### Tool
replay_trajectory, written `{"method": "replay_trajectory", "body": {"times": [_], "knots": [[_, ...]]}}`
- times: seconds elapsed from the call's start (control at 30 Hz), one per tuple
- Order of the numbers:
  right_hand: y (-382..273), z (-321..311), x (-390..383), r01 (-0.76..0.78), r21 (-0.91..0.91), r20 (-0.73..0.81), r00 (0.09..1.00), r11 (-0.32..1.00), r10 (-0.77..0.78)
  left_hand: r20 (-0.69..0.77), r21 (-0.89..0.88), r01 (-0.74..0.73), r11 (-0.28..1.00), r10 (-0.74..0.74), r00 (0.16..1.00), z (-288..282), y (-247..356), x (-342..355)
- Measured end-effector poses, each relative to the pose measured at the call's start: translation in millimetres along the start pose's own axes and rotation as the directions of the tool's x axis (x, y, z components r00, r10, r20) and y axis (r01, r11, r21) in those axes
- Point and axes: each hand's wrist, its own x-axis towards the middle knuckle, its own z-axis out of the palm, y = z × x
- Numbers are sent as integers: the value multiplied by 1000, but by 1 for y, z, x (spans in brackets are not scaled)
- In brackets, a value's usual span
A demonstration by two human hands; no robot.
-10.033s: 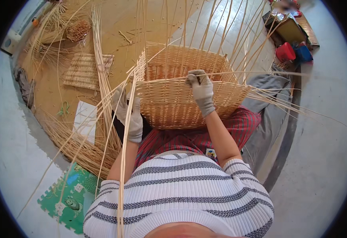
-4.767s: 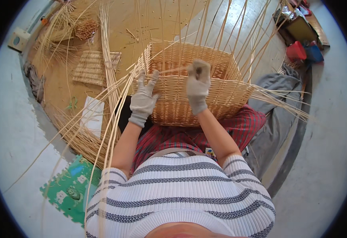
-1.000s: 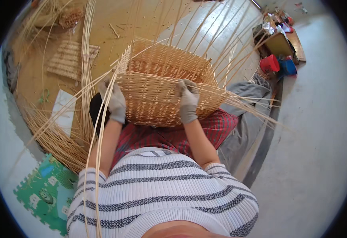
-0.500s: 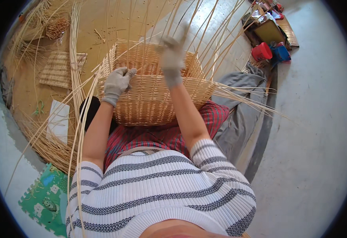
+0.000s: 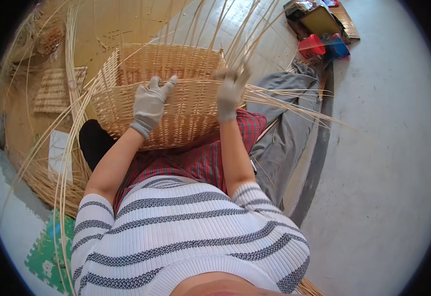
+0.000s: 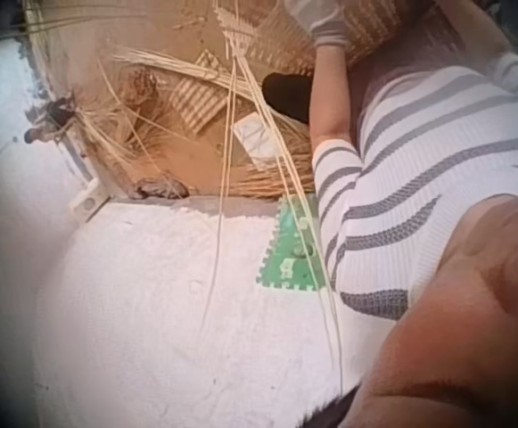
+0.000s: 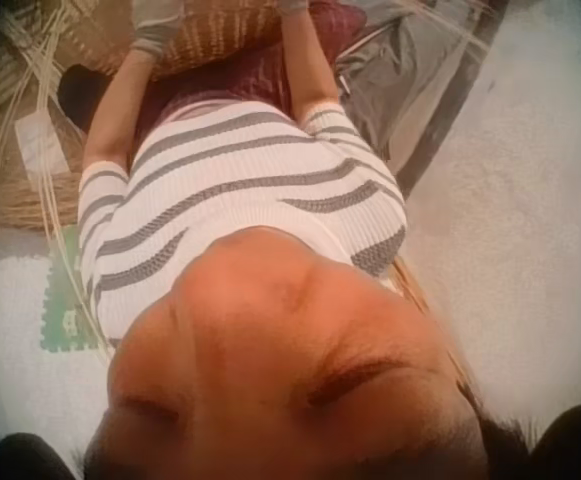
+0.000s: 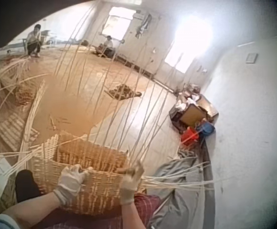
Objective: Weaving a large wicker basket using hand manipulation and pliers, while measuring progress with a tape.
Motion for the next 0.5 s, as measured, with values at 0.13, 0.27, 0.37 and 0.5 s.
{"method": "replay_trajectory", "body": {"times": [0.13, 0.27, 0.37, 0.5], "knots": [[11, -64, -6, 71, -604, -15, 995, 794, -100, -453, -72, -366, 928, 297, 841, -7, 41, 29], [-27, -7, 65, 551, -778, 449, 823, 302, -348, 149, -99, 9, 995, 6, 989, 15, 107, 42], [-32, -49, 75, 102, -375, 79, 994, 921, -78, 143, 3, -80, 997, 79, 987, 29, 106, 53], [-35, -157, -8, -127, -598, -191, 982, 792, 13, 183, 52, -106, 993, 95, 979, 24, 103, 62]]}}
